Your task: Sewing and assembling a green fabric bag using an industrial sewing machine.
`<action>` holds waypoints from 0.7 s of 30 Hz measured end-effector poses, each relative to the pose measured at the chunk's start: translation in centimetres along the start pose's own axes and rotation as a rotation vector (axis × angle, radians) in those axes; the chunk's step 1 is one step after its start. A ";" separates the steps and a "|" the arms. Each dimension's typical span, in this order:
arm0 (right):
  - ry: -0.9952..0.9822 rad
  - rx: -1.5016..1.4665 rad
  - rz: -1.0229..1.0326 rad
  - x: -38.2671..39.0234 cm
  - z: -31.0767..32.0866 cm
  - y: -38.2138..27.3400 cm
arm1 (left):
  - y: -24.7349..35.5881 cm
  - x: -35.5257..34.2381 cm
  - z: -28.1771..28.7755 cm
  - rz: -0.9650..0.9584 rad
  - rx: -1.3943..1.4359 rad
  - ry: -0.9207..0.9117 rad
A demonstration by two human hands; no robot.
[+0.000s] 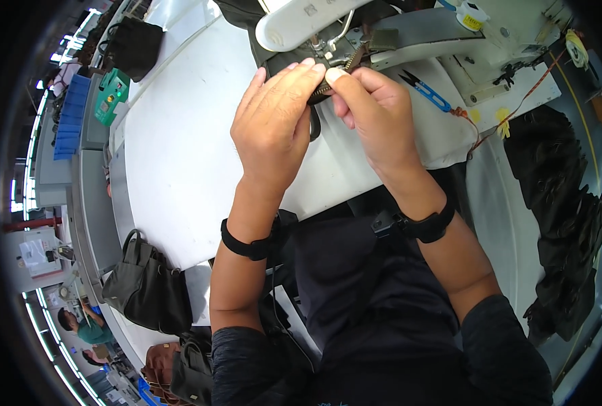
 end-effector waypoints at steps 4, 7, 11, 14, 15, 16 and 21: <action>0.000 -0.030 -0.076 0.1 0.2 -0.2 | 0.2 -0.2 0.0 0.007 0.006 -0.013; -0.005 -0.002 -0.067 0.1 0.4 -0.2 | 0.1 0.1 -0.3 0.003 0.012 -0.015; -0.010 0.025 -0.043 0.1 0.2 -0.3 | 0.0 0.2 -0.1 -0.011 0.014 0.032; 0.001 0.023 -0.066 0.2 0.1 -0.4 | -0.3 0.3 -0.3 0.008 0.003 0.013; 0.010 0.014 -0.077 0.1 0.2 -0.4 | -0.4 0.1 -0.3 0.006 0.001 0.011; 0.013 0.013 -0.080 0.1 0.3 -0.3 | -0.3 0.1 -0.4 -0.003 0.010 0.020; -0.024 0.009 -0.136 -0.2 0.3 -0.3 | -0.3 0.3 -0.4 0.007 0.032 0.039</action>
Point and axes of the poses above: each hand's wrist, its own x-axis away from the middle knuckle, its own z-axis out of the back of the hand, y = z × x, the point moved 10 cm from there along -x, towards the middle knuckle, and after that the axes turned 11 degrees about x, right-handed, at the moved point
